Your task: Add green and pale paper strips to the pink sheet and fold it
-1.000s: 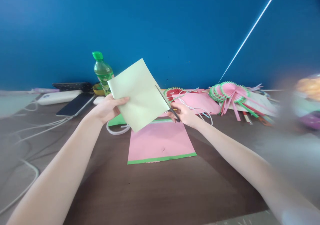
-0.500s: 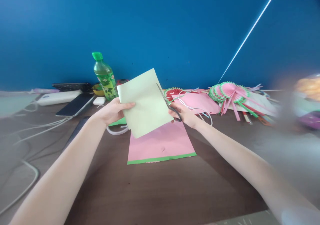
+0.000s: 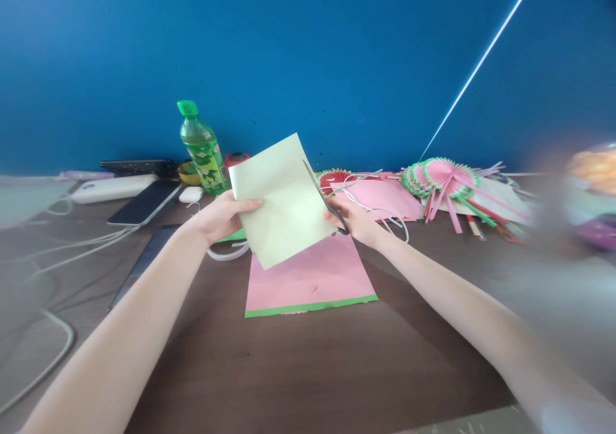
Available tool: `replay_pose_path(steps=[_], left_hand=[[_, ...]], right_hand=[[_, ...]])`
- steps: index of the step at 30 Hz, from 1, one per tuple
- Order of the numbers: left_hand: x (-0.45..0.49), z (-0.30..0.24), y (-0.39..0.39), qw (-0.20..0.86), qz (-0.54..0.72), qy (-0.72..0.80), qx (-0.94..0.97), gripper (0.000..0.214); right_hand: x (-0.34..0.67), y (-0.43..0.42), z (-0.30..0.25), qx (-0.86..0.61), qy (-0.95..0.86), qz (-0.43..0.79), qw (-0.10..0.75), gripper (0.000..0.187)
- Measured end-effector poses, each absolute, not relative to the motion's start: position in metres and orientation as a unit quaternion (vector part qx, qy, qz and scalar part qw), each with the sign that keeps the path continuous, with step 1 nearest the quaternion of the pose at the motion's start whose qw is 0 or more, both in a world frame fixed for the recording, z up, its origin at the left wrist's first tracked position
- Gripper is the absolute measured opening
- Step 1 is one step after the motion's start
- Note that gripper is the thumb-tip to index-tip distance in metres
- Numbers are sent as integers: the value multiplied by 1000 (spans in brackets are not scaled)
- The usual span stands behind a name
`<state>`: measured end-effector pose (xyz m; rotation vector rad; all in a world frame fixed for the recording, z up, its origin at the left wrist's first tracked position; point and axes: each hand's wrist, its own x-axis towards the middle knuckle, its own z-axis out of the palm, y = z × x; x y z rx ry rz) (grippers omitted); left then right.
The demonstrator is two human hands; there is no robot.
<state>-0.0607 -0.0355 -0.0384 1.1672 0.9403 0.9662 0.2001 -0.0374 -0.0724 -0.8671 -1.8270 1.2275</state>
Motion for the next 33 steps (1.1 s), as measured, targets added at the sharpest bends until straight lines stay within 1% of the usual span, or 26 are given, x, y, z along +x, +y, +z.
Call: replay_pose_path(steps=[5,10,14,17,23,33], left_hand=[[-60,-40,-35,625,423,415,508,41],[-59,-39,-36,627,425,420,499,37],[-59,-39,-35,630,426,421,495,30],[-59,-39,-35,630,424,422,495,31],[-58,-39,-35,637,407,426,497,38],[-55,-46,-34,642,382,410,523,34]], right_hand=[[199,-37,-74,-356,-699,488,384,37],[199,-36,-75,-346,-699,494,385,36],[200,-35,-75,-347,-697,500,380,39],[200,-35,-76,-346,-698,501,378,39],[200,-35,-76,-326,-748,428,389,33],[202,-34,-76,-334,-747,426,385,42]])
